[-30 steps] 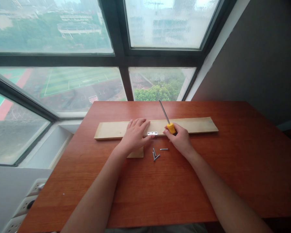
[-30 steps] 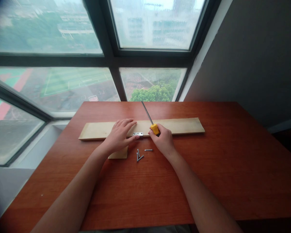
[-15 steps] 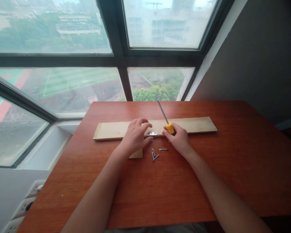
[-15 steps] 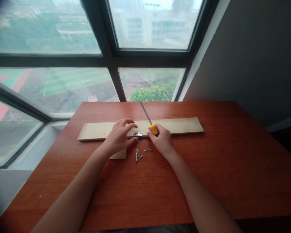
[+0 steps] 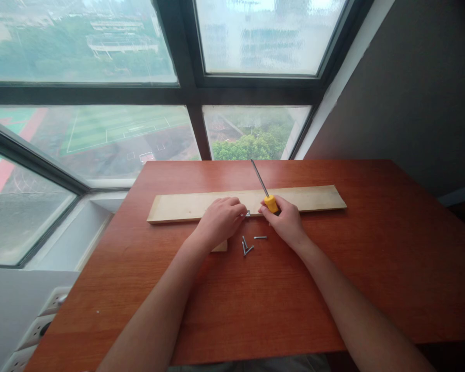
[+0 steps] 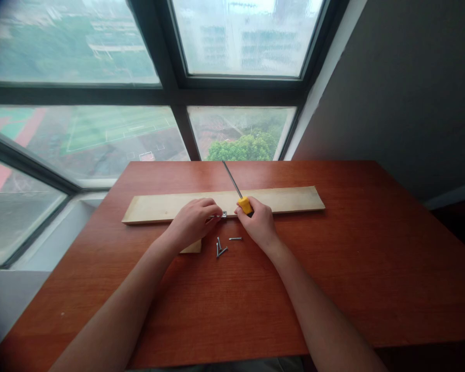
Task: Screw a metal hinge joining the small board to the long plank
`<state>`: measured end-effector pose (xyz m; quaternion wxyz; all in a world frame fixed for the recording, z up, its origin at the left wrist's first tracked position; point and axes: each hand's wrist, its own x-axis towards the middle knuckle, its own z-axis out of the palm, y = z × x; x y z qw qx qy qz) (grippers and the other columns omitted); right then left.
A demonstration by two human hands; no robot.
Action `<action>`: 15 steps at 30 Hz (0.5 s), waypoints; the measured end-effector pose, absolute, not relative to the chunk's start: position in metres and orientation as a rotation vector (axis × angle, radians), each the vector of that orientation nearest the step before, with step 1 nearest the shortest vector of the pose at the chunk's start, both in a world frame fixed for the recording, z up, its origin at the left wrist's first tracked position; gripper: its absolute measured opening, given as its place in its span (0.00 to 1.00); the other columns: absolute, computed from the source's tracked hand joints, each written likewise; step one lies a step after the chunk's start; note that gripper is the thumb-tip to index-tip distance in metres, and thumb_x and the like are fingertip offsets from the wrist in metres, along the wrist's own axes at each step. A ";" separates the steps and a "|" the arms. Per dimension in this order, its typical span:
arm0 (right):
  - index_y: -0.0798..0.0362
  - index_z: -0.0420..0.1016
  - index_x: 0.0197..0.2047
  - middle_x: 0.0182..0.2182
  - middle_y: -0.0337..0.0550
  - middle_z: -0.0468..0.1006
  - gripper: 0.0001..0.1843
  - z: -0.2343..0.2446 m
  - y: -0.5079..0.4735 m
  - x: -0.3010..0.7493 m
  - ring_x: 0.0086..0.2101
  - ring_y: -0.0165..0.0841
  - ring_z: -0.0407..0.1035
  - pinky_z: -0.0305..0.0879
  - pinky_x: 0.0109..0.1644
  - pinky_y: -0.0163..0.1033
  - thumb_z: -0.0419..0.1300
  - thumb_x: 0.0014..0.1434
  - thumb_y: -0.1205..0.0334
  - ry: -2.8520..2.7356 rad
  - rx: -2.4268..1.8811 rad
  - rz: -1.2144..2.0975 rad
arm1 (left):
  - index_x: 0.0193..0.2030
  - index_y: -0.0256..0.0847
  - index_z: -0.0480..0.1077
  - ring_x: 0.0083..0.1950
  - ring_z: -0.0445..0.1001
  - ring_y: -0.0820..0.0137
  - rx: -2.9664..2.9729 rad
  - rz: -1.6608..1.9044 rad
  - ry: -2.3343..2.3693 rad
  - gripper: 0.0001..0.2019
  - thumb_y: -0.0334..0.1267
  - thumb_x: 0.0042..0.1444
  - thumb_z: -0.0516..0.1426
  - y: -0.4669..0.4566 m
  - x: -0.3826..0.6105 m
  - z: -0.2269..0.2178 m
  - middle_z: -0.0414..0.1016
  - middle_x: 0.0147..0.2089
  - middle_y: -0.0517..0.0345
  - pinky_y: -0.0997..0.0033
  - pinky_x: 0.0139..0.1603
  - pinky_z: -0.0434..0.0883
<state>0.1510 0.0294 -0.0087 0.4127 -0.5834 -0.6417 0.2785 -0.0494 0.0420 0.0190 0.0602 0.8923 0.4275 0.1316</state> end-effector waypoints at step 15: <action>0.52 0.75 0.36 0.30 0.40 0.79 0.08 -0.009 0.029 0.152 0.28 0.34 0.72 0.66 0.34 0.38 0.61 0.55 0.58 -1.607 -1.457 0.696 | 0.36 0.40 0.73 0.37 0.71 0.69 2.681 0.467 1.290 0.05 0.32 0.59 0.55 0.042 -0.049 0.016 0.74 0.37 0.55 0.71 0.37 0.65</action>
